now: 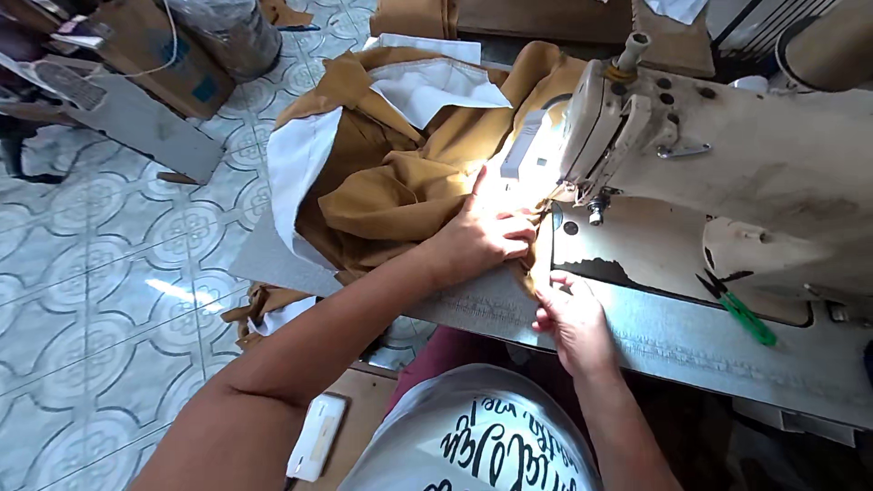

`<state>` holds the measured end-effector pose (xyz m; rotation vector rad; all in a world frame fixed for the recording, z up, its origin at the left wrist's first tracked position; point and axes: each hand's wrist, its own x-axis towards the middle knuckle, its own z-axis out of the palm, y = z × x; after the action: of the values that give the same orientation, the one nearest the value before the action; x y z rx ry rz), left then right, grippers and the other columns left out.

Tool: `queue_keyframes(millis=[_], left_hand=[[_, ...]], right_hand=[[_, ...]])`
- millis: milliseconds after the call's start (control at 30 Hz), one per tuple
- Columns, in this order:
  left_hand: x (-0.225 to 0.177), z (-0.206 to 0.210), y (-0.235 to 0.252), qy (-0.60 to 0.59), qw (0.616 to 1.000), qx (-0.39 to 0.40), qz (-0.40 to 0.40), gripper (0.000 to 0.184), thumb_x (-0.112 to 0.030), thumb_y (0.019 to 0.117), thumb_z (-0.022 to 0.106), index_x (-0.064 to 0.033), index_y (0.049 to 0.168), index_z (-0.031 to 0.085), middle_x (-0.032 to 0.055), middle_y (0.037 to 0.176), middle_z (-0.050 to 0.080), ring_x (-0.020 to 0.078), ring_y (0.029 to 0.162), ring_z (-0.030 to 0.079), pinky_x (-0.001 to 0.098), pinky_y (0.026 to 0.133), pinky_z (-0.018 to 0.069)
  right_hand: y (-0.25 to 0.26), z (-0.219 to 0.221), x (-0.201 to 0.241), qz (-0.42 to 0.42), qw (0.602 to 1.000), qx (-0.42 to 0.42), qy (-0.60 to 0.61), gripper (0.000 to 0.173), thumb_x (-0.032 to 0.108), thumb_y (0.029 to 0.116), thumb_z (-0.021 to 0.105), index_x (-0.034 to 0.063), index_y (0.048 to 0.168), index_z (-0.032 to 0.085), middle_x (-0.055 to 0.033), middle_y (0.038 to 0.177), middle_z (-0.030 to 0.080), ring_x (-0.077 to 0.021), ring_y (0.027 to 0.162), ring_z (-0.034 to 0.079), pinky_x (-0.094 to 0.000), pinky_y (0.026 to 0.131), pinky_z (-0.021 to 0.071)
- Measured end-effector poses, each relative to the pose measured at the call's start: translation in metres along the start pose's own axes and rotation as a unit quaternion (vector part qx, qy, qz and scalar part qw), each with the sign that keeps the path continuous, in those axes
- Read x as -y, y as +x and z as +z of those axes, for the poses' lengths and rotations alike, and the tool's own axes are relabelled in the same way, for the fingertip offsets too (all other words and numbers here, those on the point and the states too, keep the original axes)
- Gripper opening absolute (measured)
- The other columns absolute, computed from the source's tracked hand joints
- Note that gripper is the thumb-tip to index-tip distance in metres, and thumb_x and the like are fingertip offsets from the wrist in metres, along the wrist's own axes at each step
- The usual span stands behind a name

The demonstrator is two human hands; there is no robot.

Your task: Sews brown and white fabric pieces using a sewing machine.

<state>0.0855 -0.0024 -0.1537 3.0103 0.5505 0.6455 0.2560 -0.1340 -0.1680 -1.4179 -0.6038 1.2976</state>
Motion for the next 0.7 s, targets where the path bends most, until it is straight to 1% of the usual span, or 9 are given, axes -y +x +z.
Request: queue_keyframes(millis=[67,133,167,233,367,467,533,600,700], left_hand=[[-0.005,0.000,-0.002,0.010,0.999,0.033,0.007,0.025,-0.006,0.0993,0.057,-0.0198,0.097,0.077,-0.0024,0.120,0.073,0.0275,0.137,0.055,0.0794,0.114,0.0127],[-0.011,-0.002,-0.001,0.024,0.999,0.045,-0.002,0.024,-0.004,0.0984,0.058,-0.0192,0.096,0.076,-0.0009,0.116,0.073,0.0281,0.135,0.055,0.0798,0.113,0.0137],[-0.013,-0.002,0.000,0.028,0.998,0.047,-0.010,0.024,-0.004,0.0974,0.059,-0.0191,0.095,0.077,-0.0004,0.115,0.073,0.0282,0.134,0.056,0.0809,0.113,0.0124],[-0.017,-0.001,0.001,0.035,0.998,0.045,-0.021,0.023,-0.001,0.0948,0.061,-0.0178,0.094,0.077,0.0011,0.112,0.073,0.0290,0.132,0.057,0.0820,0.112,0.0101],[-0.021,0.003,-0.001,0.035,0.997,0.047,-0.043,0.023,-0.001,0.0937,0.064,-0.0188,0.093,0.078,0.0029,0.113,0.073,0.0300,0.128,0.060,0.0813,0.111,0.0133],[-0.022,0.006,-0.003,0.050,0.997,0.048,-0.044,0.023,0.000,0.0927,0.064,-0.0184,0.093,0.078,0.0025,0.116,0.072,0.0298,0.125,0.061,0.0798,0.112,0.0151],[-0.023,0.008,-0.004,0.057,0.997,0.043,-0.042,0.024,0.001,0.0937,0.062,-0.0168,0.094,0.077,-0.0007,0.120,0.071,0.0277,0.132,0.057,0.0791,0.113,0.0132],[-0.023,0.007,-0.004,0.051,0.997,0.049,-0.043,0.026,-0.001,0.0954,0.060,-0.0199,0.100,0.078,-0.0023,0.118,0.073,0.0273,0.134,0.056,0.0789,0.112,0.0150],[-0.024,0.007,-0.005,0.037,0.996,0.071,-0.050,0.032,-0.005,0.0975,0.061,-0.0289,0.112,0.077,0.0025,0.113,0.072,0.0327,0.128,0.058,0.0807,0.110,0.0157]], right_hand=[[0.001,-0.011,0.000,-0.082,0.985,-0.017,-0.148,0.034,0.004,0.0941,0.070,-0.0034,0.122,0.052,-0.0037,0.074,0.067,-0.0075,0.057,0.068,-0.0226,0.055,0.0604],[0.006,-0.014,0.002,-0.204,0.920,-0.071,-0.327,0.026,0.015,0.0964,0.067,-0.0005,0.117,0.061,-0.0032,0.085,0.070,-0.0054,0.067,0.067,-0.0232,0.064,0.0580],[0.009,-0.011,0.004,-0.260,0.885,-0.099,-0.373,0.022,0.015,0.0960,0.068,0.0003,0.112,0.065,-0.0072,0.092,0.070,-0.0098,0.075,0.067,-0.0272,0.070,0.0572],[0.017,0.000,0.006,-0.322,0.847,-0.121,-0.405,0.016,0.012,0.0935,0.071,0.0004,0.103,0.067,-0.0126,0.096,0.067,-0.0160,0.080,0.066,-0.0299,0.071,0.0571],[0.026,0.020,0.001,-0.247,0.856,-0.114,-0.440,0.022,0.015,0.0925,0.072,-0.0042,0.102,0.066,-0.0160,0.086,0.068,-0.0257,0.074,0.069,-0.0423,0.069,0.0575],[0.029,0.021,-0.005,-0.224,0.847,-0.127,-0.465,0.021,0.016,0.0913,0.073,-0.0029,0.098,0.066,-0.0138,0.078,0.068,-0.0266,0.070,0.068,-0.0444,0.066,0.0562],[0.026,0.019,-0.003,-0.224,0.843,-0.125,-0.473,0.016,0.011,0.0901,0.072,-0.0020,0.099,0.067,-0.0139,0.079,0.068,-0.0269,0.070,0.068,-0.0450,0.066,0.0563],[0.025,0.018,-0.002,-0.246,0.829,-0.134,-0.484,0.014,0.011,0.0917,0.070,-0.0013,0.097,0.068,-0.0133,0.078,0.067,-0.0262,0.068,0.068,-0.0437,0.064,0.0559],[0.023,0.016,0.001,-0.257,0.823,-0.122,-0.492,0.010,0.007,0.0892,0.070,-0.0016,0.095,0.071,-0.0152,0.082,0.069,-0.0270,0.072,0.069,-0.0442,0.066,0.0571]])
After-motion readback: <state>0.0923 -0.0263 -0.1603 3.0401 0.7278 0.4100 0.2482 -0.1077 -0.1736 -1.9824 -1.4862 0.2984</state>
